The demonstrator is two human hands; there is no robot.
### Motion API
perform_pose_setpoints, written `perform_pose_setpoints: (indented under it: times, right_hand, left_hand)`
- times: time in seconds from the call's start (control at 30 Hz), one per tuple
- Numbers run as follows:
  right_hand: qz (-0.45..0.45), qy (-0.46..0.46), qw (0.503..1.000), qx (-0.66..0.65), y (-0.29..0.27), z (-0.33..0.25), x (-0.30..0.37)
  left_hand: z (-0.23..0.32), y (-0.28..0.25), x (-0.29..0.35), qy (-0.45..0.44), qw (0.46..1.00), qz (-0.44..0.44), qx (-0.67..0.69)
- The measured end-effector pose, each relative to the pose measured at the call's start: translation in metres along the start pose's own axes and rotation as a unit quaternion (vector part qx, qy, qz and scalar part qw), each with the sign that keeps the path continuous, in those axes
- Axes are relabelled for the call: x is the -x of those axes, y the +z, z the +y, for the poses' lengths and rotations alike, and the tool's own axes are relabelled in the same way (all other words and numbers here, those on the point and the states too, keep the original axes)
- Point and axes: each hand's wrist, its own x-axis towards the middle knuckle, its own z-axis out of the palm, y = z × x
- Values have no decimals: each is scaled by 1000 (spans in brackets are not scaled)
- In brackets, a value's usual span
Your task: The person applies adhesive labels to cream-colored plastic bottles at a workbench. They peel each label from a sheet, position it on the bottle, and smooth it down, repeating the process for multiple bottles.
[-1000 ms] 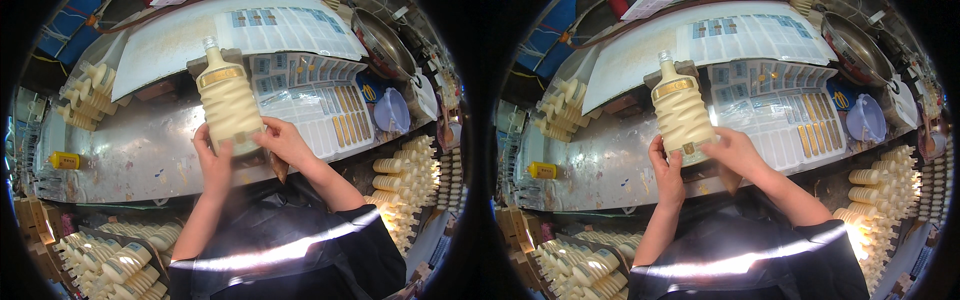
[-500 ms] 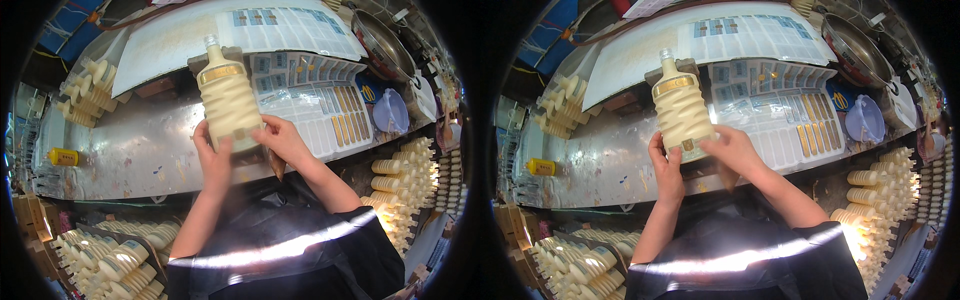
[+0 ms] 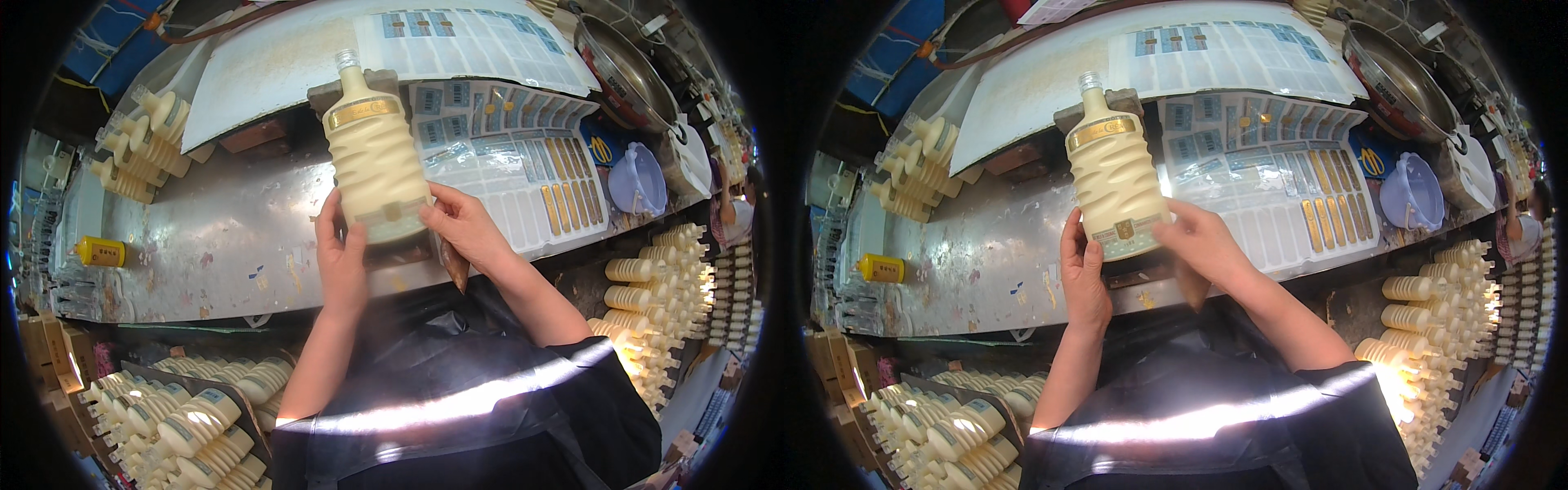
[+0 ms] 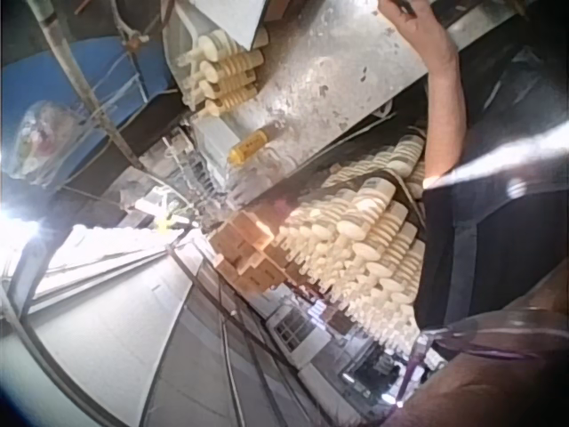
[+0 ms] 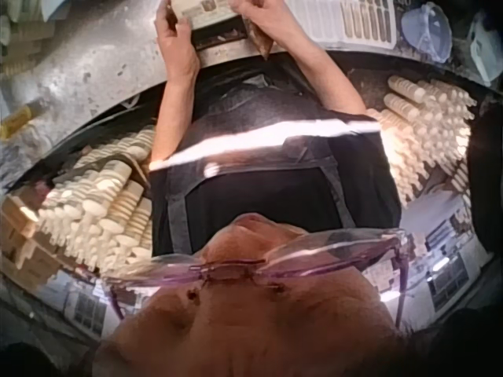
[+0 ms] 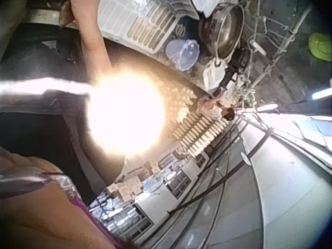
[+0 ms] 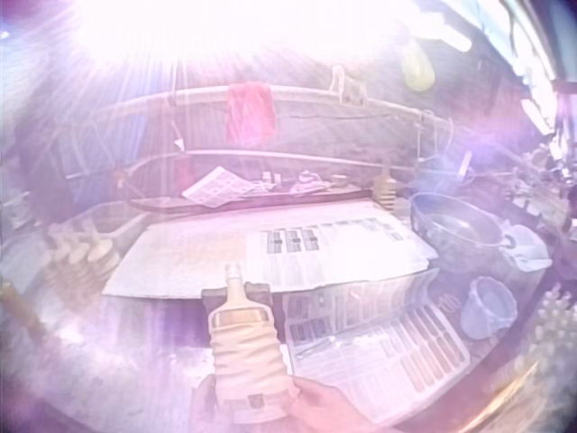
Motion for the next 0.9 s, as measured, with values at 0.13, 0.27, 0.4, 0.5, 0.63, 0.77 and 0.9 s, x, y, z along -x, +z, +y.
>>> perform_pose_setpoints:
  times: [0.13, 0.27, 0.4, 0.5, 0.63, 0.77, 0.9]
  right_hand:
    - [-2, 4, 1000, -10, 1, 1, -1]
    - [2, -2, 1000, -21, 1, 5, -2]
    - [-1, 12, 999, -34, 5, -11, 5]
    - [8, 58, 998, -7, 4, -35, 13]
    - [37, -53, 995, -79, -29, -22, 2]
    - [114, -195, 968, 107, 7, -49, 18]
    - [151, -382, 826, 387, 18, -55, 20]
  left_hand:
    - [-3, -1, 0, 8, 1000, 3, 0]
    - [-3, -1, 0, 12, 1000, -3, -11]
    - [2, 3, 0, -2, 1000, -1, 7]
    - [7, 5, 0, -8, 1000, 4, 24]
    - [14, 6, -1, -24, 1000, 4, -15]
    - [14, 6, -3, -23, 997, 12, -66]
    - [10, 1, -2, -25, 997, 11, -74]
